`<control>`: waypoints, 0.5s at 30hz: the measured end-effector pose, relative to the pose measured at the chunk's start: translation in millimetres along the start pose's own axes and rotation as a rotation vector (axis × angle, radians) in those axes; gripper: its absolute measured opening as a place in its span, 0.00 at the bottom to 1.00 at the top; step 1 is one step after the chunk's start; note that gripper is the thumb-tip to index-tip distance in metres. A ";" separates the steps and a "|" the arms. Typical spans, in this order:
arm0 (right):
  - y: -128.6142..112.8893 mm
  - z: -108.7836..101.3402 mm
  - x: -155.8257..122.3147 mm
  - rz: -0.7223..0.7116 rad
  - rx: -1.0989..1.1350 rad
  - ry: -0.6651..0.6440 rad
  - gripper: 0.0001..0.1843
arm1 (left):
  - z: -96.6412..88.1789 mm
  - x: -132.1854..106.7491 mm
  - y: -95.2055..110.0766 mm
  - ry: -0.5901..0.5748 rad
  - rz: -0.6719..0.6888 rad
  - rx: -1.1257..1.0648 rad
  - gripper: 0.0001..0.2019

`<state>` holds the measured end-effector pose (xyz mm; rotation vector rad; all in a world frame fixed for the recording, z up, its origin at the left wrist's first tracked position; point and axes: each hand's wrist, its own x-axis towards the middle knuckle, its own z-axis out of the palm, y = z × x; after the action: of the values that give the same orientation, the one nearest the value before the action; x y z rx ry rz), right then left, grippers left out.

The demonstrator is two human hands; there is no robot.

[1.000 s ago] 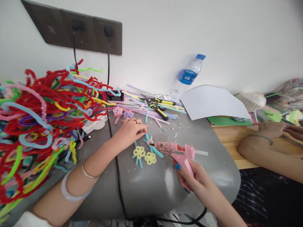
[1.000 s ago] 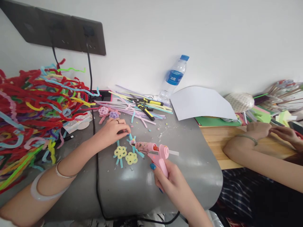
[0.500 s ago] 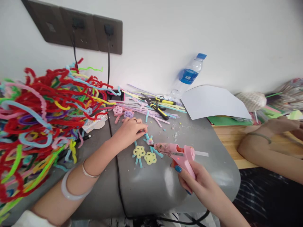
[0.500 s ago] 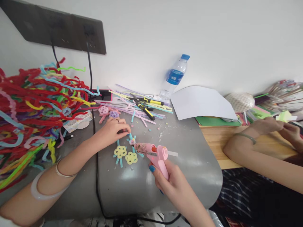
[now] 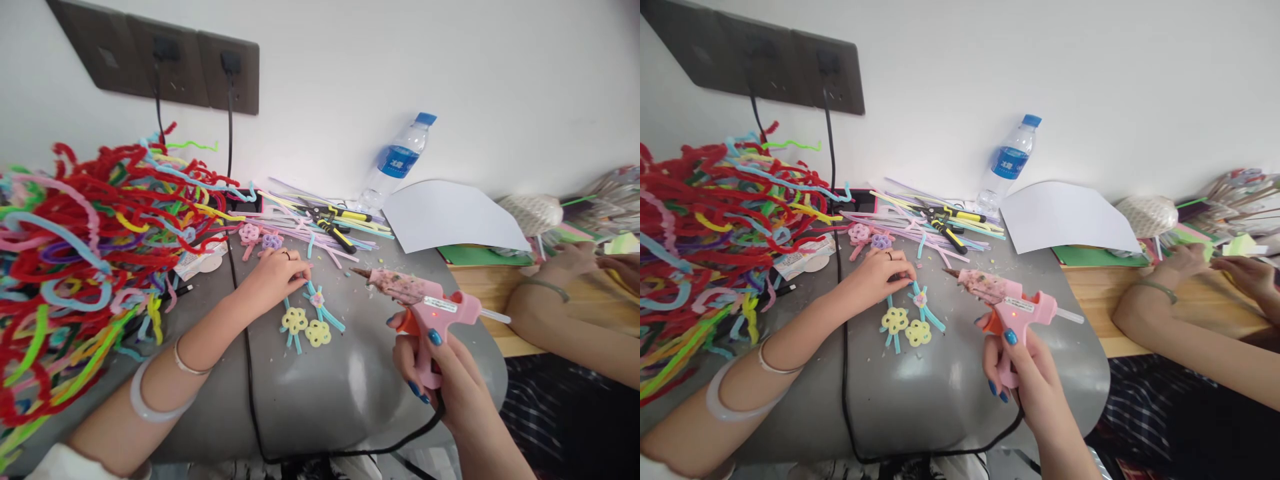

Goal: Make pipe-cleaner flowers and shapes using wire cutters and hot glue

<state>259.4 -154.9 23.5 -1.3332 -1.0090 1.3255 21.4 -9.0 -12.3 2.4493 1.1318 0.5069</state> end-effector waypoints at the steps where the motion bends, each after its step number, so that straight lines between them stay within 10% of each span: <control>1: 1.6 -2.0 3.3 -0.005 0.036 0.019 0.23 | -0.1 -0.2 0.2 0.001 0.000 -0.003 0.06; 9: 15.2 -50.7 48.8 0.085 0.411 0.287 0.18 | -0.3 0.5 1.9 0.006 -0.028 -0.007 0.06; 15: 11.1 -74.3 55.7 0.265 0.370 0.223 0.19 | -25.7 -13.4 6.2 -0.006 0.009 -0.062 0.03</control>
<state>336.2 -108.4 -2.6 -1.3198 -0.4191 1.4373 5.0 -18.0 10.7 2.4018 1.0872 0.5297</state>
